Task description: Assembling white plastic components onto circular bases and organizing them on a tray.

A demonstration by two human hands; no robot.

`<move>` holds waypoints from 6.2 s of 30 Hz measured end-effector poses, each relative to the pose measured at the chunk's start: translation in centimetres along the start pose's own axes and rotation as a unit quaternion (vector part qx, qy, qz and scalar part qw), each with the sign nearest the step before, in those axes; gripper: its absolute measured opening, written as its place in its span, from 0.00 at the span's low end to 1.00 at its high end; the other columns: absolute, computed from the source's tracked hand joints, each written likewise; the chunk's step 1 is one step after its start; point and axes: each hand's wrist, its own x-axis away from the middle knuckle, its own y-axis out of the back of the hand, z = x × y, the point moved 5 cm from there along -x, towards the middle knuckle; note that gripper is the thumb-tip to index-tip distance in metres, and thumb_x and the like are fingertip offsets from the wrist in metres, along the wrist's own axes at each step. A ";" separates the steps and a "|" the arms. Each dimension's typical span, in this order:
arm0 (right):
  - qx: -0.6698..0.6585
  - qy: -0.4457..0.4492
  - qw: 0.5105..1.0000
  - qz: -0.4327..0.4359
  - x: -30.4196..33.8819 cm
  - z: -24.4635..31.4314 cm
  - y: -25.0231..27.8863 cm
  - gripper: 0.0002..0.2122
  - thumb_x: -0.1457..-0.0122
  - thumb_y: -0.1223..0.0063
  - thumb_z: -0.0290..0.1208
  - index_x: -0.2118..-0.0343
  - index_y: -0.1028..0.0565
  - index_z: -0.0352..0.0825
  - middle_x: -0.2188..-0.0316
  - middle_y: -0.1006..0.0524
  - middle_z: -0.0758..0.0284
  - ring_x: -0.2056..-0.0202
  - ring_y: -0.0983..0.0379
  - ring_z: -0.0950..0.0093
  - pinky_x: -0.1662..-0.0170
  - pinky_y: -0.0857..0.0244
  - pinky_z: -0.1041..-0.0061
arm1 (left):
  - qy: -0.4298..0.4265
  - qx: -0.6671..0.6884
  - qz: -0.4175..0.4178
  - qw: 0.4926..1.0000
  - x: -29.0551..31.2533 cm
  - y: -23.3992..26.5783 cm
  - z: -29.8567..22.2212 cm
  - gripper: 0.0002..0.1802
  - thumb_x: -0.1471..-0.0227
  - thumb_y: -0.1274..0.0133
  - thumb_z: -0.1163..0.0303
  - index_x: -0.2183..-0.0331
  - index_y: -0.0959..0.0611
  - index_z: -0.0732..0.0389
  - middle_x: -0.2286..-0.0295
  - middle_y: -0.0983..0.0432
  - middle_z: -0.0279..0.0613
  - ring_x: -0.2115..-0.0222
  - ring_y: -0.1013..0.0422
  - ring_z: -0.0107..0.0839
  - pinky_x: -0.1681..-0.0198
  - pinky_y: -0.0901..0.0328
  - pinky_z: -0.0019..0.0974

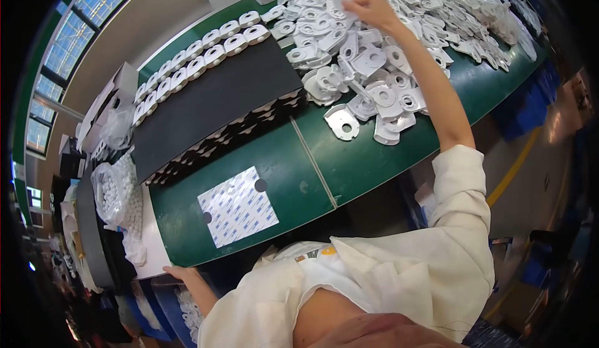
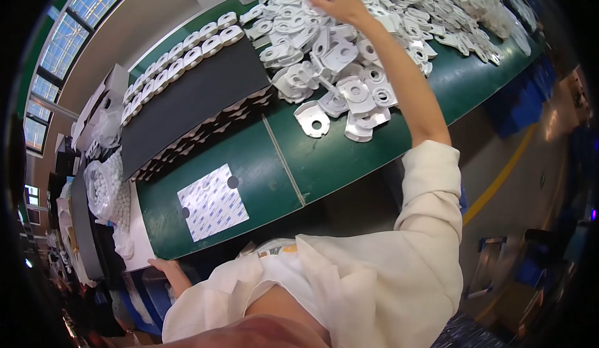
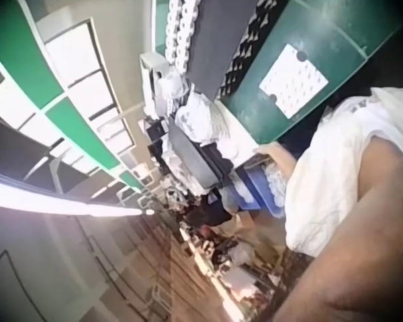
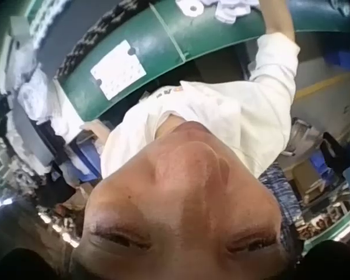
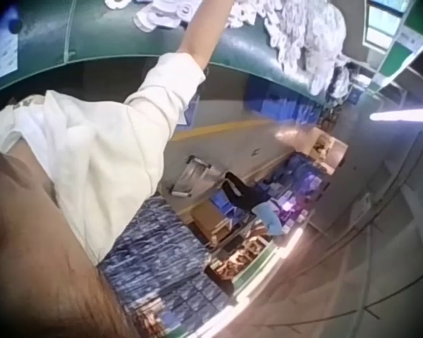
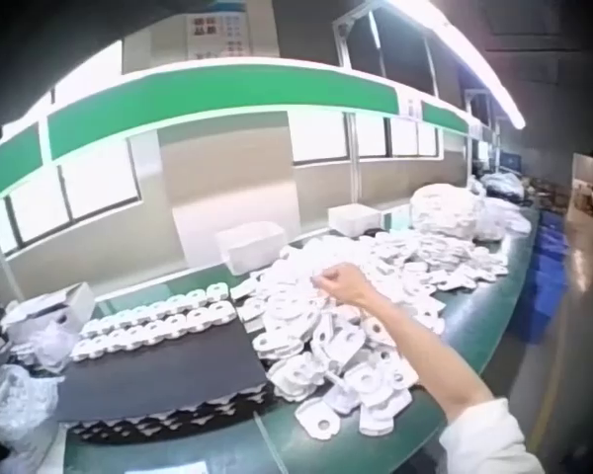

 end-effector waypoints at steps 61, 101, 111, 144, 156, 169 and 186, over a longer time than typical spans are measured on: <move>-0.144 0.036 0.989 0.014 22.3 13.1 -15.6 0.08 0.45 0.49 0.31 0.71 0.31 0.30 0.81 0.34 0.75 0.78 0.43 0.86 0.74 0.48 0.85 | -0.737 -0.335 0.024 0.586 13.2 -9.8 -9.7 0.20 0.52 0.55 0.76 0.55 0.34 0.68 0.56 0.39 0.51 0.55 0.41 0.43 0.50 0.46 0.39; -0.233 -0.009 0.972 0.032 22.0 11.9 -15.6 0.05 0.47 0.47 0.25 0.69 0.28 0.30 0.77 0.29 0.74 0.74 0.36 0.86 0.69 0.43 0.87 | 0.049 0.013 0.440 0.896 -9.9 -30.7 -17.8 0.13 0.44 0.59 0.66 0.66 0.30 0.69 0.84 0.40 0.37 0.87 0.47 0.22 0.85 0.48 0.26; -0.415 -0.026 0.873 0.254 22.7 23.7 -22.1 0.11 0.44 0.51 0.27 0.58 0.31 0.32 0.64 0.28 0.71 0.65 0.32 0.83 0.62 0.37 0.83 | 0.399 -0.014 0.547 0.736 13.4 -28.9 8.4 0.15 0.48 0.55 0.65 0.61 0.29 0.67 0.74 0.34 0.39 0.84 0.44 0.20 0.88 0.49 0.19; -0.254 0.118 0.932 0.229 23.6 25.9 -24.5 0.06 0.44 0.54 0.22 0.64 0.33 0.32 0.73 0.30 0.71 0.72 0.37 0.85 0.69 0.40 0.85 | 0.279 -0.105 0.482 0.824 12.1 -27.5 11.6 0.16 0.48 0.51 0.63 0.61 0.27 0.65 0.70 0.30 0.38 0.79 0.38 0.20 0.90 0.48 0.16; -0.683 -0.144 0.690 0.188 21.8 22.3 -25.2 0.10 0.40 0.58 0.30 0.57 0.33 0.36 0.59 0.31 0.69 0.55 0.35 0.77 0.52 0.39 0.75 | 0.228 -0.197 0.505 0.809 13.2 -27.2 11.8 0.15 0.51 0.46 0.68 0.61 0.27 0.63 0.69 0.28 0.37 0.80 0.39 0.15 0.89 0.49 0.14; -0.692 -0.157 0.676 0.197 21.6 21.8 -25.5 0.10 0.40 0.59 0.30 0.56 0.34 0.35 0.59 0.30 0.68 0.56 0.34 0.77 0.51 0.39 0.75 | 0.215 -0.256 0.557 0.760 14.2 -27.1 12.4 0.16 0.52 0.46 0.70 0.60 0.25 0.65 0.72 0.27 0.38 0.82 0.39 0.13 0.90 0.49 0.13; -0.532 0.102 0.825 0.164 20.2 24.9 -22.3 0.08 0.40 0.58 0.27 0.59 0.34 0.35 0.64 0.31 0.68 0.69 0.35 0.80 0.64 0.40 0.81 | 0.200 -0.316 0.562 0.738 14.2 -26.9 12.7 0.09 0.53 0.44 0.64 0.74 0.28 0.54 0.81 0.38 0.25 0.82 0.44 0.15 0.87 0.54 0.15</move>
